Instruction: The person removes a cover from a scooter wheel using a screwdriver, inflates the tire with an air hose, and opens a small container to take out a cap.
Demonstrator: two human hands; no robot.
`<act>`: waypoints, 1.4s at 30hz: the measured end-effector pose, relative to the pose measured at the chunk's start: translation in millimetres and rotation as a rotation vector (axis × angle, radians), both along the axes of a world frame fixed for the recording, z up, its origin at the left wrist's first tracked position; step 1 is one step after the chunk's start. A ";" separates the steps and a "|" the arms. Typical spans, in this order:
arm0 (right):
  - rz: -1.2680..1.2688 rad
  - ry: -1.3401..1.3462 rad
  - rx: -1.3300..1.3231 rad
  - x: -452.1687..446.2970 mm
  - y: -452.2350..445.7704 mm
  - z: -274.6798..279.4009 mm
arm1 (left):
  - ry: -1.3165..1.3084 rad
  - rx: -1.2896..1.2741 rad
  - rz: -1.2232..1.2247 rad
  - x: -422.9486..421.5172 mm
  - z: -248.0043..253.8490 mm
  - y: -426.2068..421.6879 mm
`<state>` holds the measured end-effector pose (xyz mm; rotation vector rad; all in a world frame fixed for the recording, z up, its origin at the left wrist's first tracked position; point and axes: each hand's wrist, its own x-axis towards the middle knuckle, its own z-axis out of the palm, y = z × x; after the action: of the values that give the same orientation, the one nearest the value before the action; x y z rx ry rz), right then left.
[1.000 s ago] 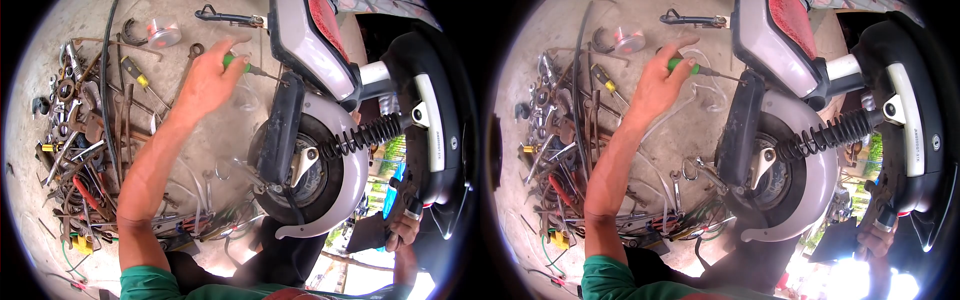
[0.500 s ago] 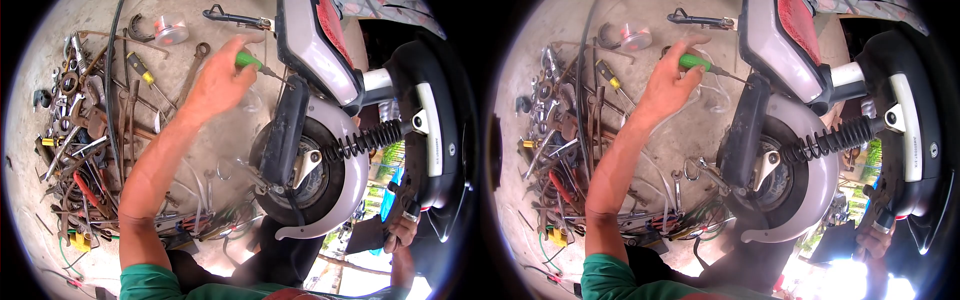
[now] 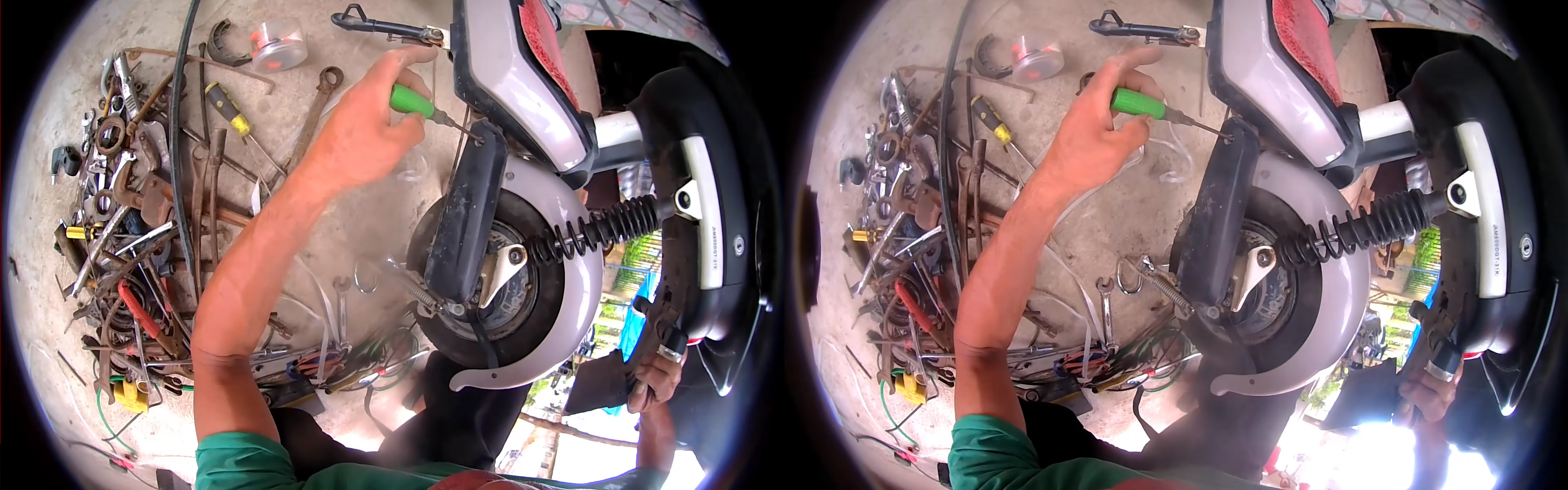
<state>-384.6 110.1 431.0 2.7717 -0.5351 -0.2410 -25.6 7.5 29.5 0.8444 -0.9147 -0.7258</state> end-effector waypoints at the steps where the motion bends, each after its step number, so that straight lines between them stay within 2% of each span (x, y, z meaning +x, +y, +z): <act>1: 0.001 0.000 0.002 0.4 -0.5 -0.2 | 0.044 -0.011 -0.022 -0.2 0.6 0.6; 4: 0.008 0.000 0.002 2.1 0.6 1.0 | -0.019 0.218 -0.014 2.2 13.5 6.2; 7: 0.004 0.002 0.014 3.5 0.1 2.4 | -0.126 0.446 -0.273 21.9 14.8 -1.2; 10: 0.012 -0.003 0.021 4.7 0.2 -1.2 | -0.084 0.228 -0.090 6.7 6.4 1.8; 13: 0.016 -0.014 0.025 6.7 -0.4 1.1 | 0.061 -0.022 -0.038 -4.2 -4.5 -6.0; 16: 0.006 -0.023 0.033 5.3 1.3 -4.4 | 0.086 0.038 0.020 -5.9 2.1 -7.8; 19: -0.007 -0.046 0.048 4.1 2.0 -7.0 | -0.077 0.513 -0.158 14.3 20.7 -1.5; 22: -0.011 -0.076 0.058 5.3 3.2 -5.7 | -0.047 0.427 -0.145 7.5 7.6 -10.7; 25: -0.004 -0.106 0.080 4.3 4.6 -5.5 | 0.060 0.106 -0.034 -0.6 1.5 -16.9; 28: 0.009 -0.153 0.108 1.6 2.7 -5.3 | 0.171 0.093 -0.131 -0.2 3.2 -23.9; 34: 0.073 -0.185 0.130 -2.5 -7.0 -5.0 | 0.197 0.573 -0.172 7.2 36.7 -16.8; 37: 0.060 -0.208 0.180 -3.0 -7.5 -5.2 | 0.083 0.587 -0.094 7.5 19.5 -18.4; 40: 0.092 -0.318 0.200 2.7 -8.9 -10.7 | 0.446 0.290 -0.161 -4.0 -5.9 -18.2; 41: 0.097 -0.337 0.192 3.7 -10.0 -9.2 | 0.634 0.293 -0.159 -8.9 -0.4 -15.5; 42: 0.143 -0.374 0.195 4.0 -13.3 -10.9 | 0.572 0.294 -0.155 -11.1 5.1 -11.6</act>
<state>-380.6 96.8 420.1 3.0454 -0.4135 0.2777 -36.8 -4.1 34.6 0.7635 -0.3639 -1.1829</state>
